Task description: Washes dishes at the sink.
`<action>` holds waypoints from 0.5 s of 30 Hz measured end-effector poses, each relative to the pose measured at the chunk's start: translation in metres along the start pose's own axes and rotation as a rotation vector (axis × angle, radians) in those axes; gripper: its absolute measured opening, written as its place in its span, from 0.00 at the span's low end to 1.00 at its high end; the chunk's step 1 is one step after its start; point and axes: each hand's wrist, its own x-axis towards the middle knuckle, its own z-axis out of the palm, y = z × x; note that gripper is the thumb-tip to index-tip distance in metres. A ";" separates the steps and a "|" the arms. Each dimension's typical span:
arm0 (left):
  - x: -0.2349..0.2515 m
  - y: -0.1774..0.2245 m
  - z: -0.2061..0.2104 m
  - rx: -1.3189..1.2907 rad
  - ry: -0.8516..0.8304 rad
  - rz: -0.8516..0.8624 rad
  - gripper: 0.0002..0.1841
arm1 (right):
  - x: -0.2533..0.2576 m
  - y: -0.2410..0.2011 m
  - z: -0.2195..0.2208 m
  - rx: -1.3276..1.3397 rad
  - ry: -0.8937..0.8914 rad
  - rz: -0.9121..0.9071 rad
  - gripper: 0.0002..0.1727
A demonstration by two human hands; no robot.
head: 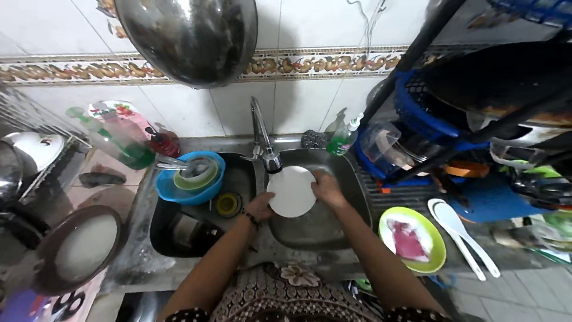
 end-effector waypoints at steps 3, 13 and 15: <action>0.003 0.011 0.001 0.057 0.029 0.172 0.22 | 0.009 0.007 0.014 0.033 0.085 -0.022 0.24; -0.043 0.034 -0.005 0.511 0.150 0.136 0.33 | 0.030 0.040 0.075 0.482 -0.251 0.107 0.28; -0.053 0.030 0.000 0.523 0.189 0.144 0.34 | 0.030 0.039 0.080 0.491 -0.286 0.112 0.27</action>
